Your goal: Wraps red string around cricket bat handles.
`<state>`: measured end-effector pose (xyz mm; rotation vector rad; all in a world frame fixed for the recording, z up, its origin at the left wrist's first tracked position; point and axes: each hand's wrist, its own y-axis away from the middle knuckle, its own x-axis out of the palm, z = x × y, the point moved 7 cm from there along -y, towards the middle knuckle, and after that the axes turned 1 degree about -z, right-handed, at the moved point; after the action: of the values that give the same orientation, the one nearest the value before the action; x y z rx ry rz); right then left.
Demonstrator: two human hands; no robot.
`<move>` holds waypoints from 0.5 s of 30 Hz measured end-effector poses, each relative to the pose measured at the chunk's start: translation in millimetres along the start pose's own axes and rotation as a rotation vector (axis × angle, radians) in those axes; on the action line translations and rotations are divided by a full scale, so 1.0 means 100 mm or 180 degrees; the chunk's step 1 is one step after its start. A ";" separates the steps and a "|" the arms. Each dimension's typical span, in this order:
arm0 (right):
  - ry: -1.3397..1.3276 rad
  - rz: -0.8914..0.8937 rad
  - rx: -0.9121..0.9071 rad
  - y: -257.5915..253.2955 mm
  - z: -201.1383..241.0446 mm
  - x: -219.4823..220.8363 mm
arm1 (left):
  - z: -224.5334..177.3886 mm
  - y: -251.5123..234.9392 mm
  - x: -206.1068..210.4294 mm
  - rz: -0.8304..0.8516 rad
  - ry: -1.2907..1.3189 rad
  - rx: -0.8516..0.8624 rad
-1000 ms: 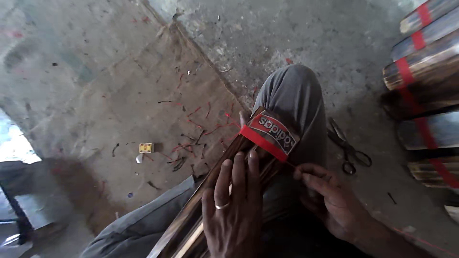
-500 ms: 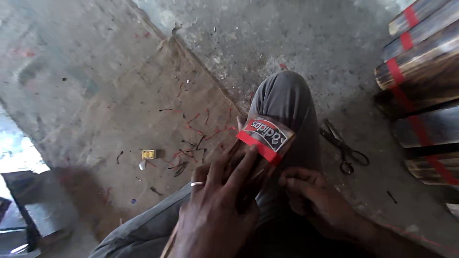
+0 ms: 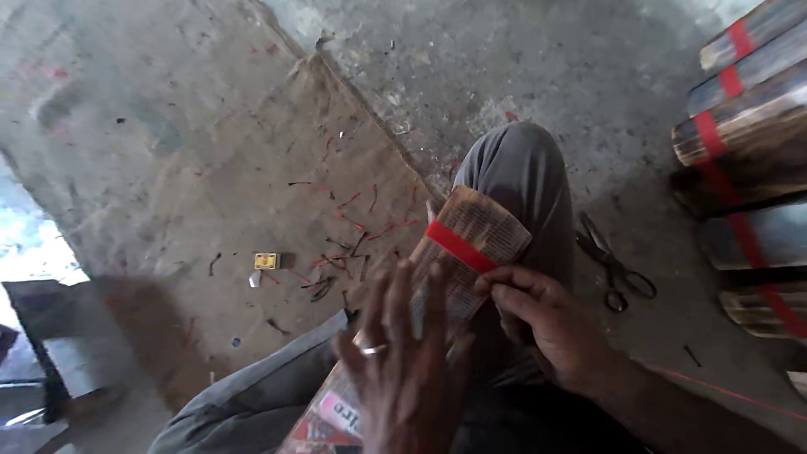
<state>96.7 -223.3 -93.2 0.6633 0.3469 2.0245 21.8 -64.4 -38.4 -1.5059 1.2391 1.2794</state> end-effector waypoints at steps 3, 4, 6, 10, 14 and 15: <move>0.0041 -0.0138 0.0079 0.10 -0.15 -0.10 | -0.06 0.12 0.44 0.0000 -0.0551 -0.0201; 0.0008 -0.0237 0.0148 0.15 -0.23 -0.18 | -0.05 0.11 0.47 -0.0078 -0.0552 -0.0214; -0.0072 -0.0411 0.0252 0.25 -0.34 -0.34 | -0.03 0.07 0.45 -0.0088 -0.0503 -0.0217; -0.0289 -0.0513 0.0307 0.33 -0.39 -0.43 | 0.02 0.02 0.39 0.0001 -0.0470 -0.0182; -0.0268 -0.0216 0.0147 0.29 -0.24 -0.33 | 0.11 -0.04 0.25 0.0416 -0.0023 -0.0137; -0.0246 -0.0092 0.0094 0.29 -0.18 -0.29 | 0.15 -0.04 0.19 0.0638 0.0249 -0.0129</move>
<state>77.7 -262.2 -102.4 0.7487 0.3394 1.9639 23.2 -52.8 -59.9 -1.5023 1.4527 1.3930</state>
